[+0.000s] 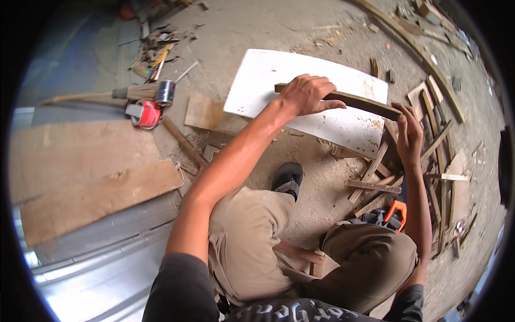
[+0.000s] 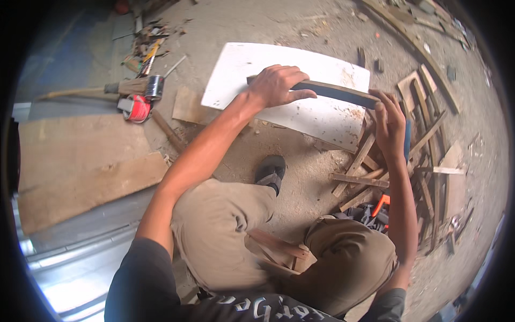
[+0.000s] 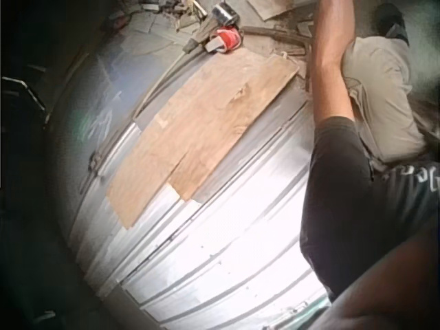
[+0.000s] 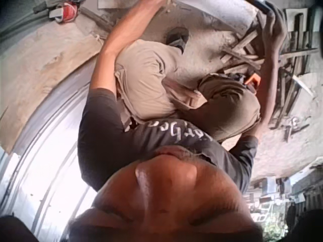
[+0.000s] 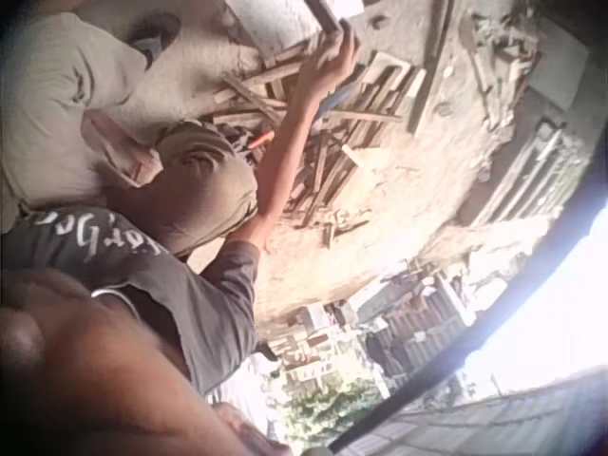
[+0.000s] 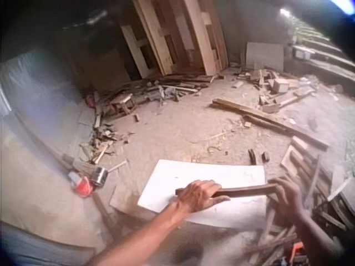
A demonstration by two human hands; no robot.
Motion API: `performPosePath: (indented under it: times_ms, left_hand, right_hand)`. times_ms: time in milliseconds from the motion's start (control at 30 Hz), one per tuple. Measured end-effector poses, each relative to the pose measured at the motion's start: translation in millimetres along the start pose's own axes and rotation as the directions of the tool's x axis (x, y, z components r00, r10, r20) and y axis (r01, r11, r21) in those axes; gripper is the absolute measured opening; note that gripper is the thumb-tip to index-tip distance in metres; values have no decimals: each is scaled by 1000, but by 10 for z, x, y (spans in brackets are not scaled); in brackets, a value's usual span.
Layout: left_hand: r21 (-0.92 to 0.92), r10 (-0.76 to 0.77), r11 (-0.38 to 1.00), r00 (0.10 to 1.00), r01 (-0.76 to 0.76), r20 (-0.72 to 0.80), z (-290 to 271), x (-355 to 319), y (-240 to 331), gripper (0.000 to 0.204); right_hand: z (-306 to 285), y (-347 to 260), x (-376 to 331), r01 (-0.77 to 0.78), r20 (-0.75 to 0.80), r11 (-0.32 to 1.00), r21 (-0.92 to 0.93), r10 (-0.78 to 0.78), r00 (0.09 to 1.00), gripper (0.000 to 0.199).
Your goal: The person assembles a small wooden stool by hand, using a hammer and nails to attach legs and crossbars to a white rectangular seat. The person repeatedly positions and secures wooden pieces while sitting on the ground.
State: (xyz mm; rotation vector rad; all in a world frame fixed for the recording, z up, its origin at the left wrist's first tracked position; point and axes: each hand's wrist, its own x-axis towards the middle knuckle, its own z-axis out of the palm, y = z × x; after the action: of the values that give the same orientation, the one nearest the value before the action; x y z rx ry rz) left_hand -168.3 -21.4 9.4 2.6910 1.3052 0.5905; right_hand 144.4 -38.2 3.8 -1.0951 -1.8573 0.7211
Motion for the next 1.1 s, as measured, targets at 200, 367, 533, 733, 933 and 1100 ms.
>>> performPosePath:
  times_ms: [200,367,533,733,933,1100]
  left_hand:
    - [55,-141,989,983,135,117,-1059,-294,270,69]
    - [132,-17,991,997,8,69,-1731,-373,925,67]
    - [38,-57,995,847,90,-528,-1953,-1141,806,27]
    - [-578,-897,434,273,691,-347,-895,-3677,264,24]
    - [-451,-963,-262,-204,853,174,192,-4598,366,46]
    - [-414,-859,-509,-415,754,301,891,-4656,287,91]
  right_hand:
    - [-253,-1392,254,316,316,794,-519,-165,934,86]
    - [-17,-2477,149,279,575,798,-535,102,812,65]
    - [148,-2186,157,185,377,825,-534,36,926,48]
    - [26,-1760,19,131,309,754,-644,99,946,40]
    - [222,-1551,-56,293,429,791,-537,-44,902,26]
    - [284,-1358,-117,347,467,791,-505,-87,880,22]
